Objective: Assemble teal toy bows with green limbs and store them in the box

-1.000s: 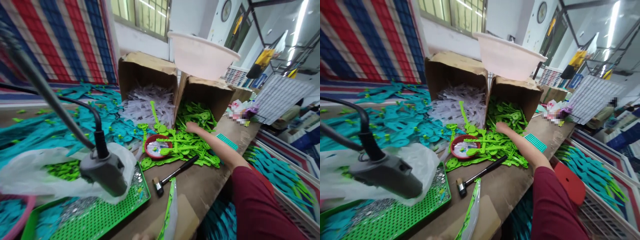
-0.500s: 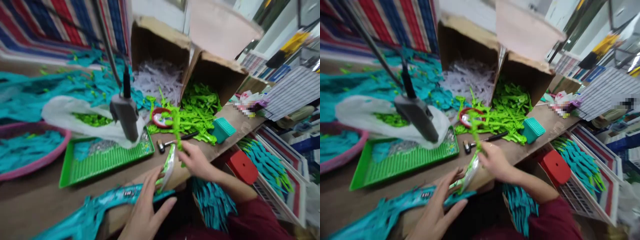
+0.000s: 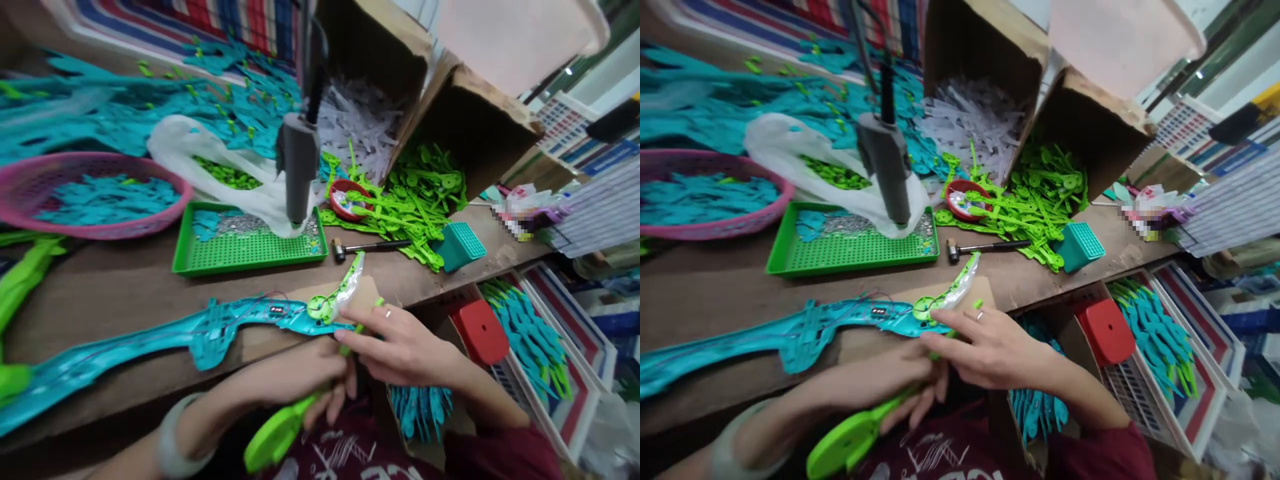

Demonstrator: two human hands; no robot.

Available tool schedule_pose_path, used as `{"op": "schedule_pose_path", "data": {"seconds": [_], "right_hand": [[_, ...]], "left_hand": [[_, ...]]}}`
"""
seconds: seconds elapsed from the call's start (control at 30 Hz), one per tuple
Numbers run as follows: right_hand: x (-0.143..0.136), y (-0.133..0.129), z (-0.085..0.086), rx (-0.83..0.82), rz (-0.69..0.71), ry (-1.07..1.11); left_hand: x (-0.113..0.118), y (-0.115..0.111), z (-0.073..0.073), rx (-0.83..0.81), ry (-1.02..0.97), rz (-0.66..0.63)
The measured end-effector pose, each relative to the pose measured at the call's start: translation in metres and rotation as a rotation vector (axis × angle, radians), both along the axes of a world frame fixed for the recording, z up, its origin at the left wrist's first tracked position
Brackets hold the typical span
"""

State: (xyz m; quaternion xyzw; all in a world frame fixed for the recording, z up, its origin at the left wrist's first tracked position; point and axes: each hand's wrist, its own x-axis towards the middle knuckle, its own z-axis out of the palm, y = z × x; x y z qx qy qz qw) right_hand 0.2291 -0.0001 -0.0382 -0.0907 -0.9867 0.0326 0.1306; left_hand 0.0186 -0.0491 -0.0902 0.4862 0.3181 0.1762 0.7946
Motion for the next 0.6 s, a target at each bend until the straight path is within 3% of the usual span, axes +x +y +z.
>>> {"op": "schedule_pose_path", "data": {"seconds": [0.03, 0.1, 0.27, 0.37, 0.47, 0.6], "right_hand": [[0.003, 0.003, 0.000, 0.095, 0.029, -0.087], [0.009, 0.015, 0.000, 0.252, 0.082, -0.175], [0.024, 0.056, 0.001, 0.506, -0.012, -0.168], [0.015, 0.061, -0.006, 0.378, 0.009, -0.068], [-0.001, 0.057, -0.020, 0.205, 0.019, 0.046], [-0.013, 0.067, -0.037, 0.325, -0.162, 0.135]], "left_hand": [[0.004, -0.001, -0.001, -0.007, 0.017, -0.080], [0.008, -0.002, -0.003, 0.003, 0.038, -0.071], [0.003, 0.005, 0.003, 0.201, 0.049, 0.451], [0.016, 0.018, 0.006, 0.198, -0.022, 0.634], [0.035, 0.037, 0.003, 0.043, -0.180, 0.829], [0.050, 0.069, -0.002, -0.178, -0.361, 1.007]]}}
